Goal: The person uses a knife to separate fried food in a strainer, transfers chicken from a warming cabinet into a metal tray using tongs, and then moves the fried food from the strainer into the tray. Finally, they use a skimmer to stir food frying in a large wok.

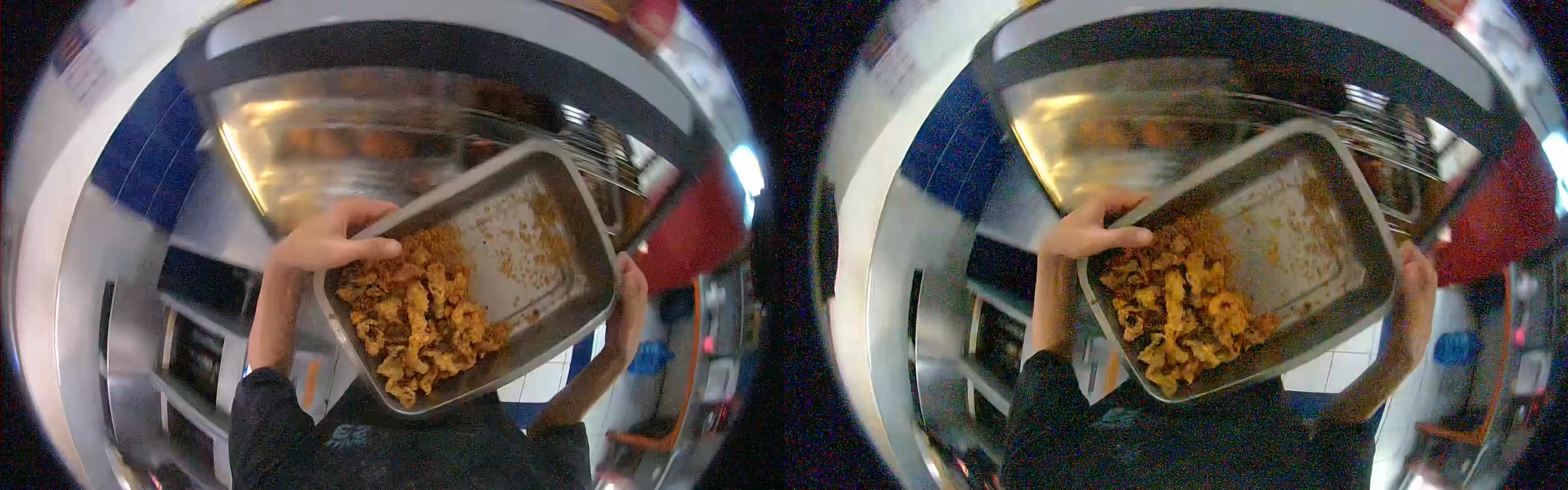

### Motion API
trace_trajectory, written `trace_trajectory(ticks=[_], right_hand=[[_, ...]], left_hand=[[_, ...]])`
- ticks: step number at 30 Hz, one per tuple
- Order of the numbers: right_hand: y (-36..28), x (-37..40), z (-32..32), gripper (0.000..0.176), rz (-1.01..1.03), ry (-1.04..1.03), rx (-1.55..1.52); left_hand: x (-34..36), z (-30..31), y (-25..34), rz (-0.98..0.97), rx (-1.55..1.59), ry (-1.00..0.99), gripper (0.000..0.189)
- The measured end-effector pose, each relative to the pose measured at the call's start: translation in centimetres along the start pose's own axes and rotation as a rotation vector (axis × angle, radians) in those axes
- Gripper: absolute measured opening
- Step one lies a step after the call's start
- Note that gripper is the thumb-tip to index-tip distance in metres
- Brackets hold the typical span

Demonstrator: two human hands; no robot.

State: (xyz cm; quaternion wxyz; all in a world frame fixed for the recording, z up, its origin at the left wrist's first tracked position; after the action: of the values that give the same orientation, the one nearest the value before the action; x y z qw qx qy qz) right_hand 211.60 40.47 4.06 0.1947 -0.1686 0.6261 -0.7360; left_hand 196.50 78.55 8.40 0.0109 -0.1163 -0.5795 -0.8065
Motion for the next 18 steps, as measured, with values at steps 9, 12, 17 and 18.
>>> trace_trajectory(ticks=[9,12,17,18], right_hand=[[0.5,10.5,4.1,0.039,0.255,0.651,-0.442],[-1.9,10.1,2.3,0.044,0.341,0.758,-0.347],[-3.3,9.8,2.0,0.056,0.36,0.807,-0.389],[-3.2,9.2,2.3,0.056,0.367,0.784,-0.396]], left_hand=[[-15.0,-10.1,9.3,-0.216,0.193,-0.071,0.045],[-17.2,-12.0,9.9,-0.197,0.133,-0.14,0.039],[-16.1,-13.0,7.7,-0.081,0.456,0.029,0.028],[-16.3,-13.5,5.6,0.008,0.538,-0.028,0.046]])
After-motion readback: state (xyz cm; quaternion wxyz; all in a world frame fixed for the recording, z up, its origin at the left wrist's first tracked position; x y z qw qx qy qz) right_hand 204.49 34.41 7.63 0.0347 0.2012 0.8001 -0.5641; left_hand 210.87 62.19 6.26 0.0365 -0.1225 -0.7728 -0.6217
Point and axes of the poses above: each hand's wrist, its own x-axis away from the middle knuckle, its own z-axis out of the back of the hand, y = z × x, the point moved 9 cm from there along -x, towards the middle knuckle, and after that the axes turned 3 degrees about -x, right-handed, at the moved point
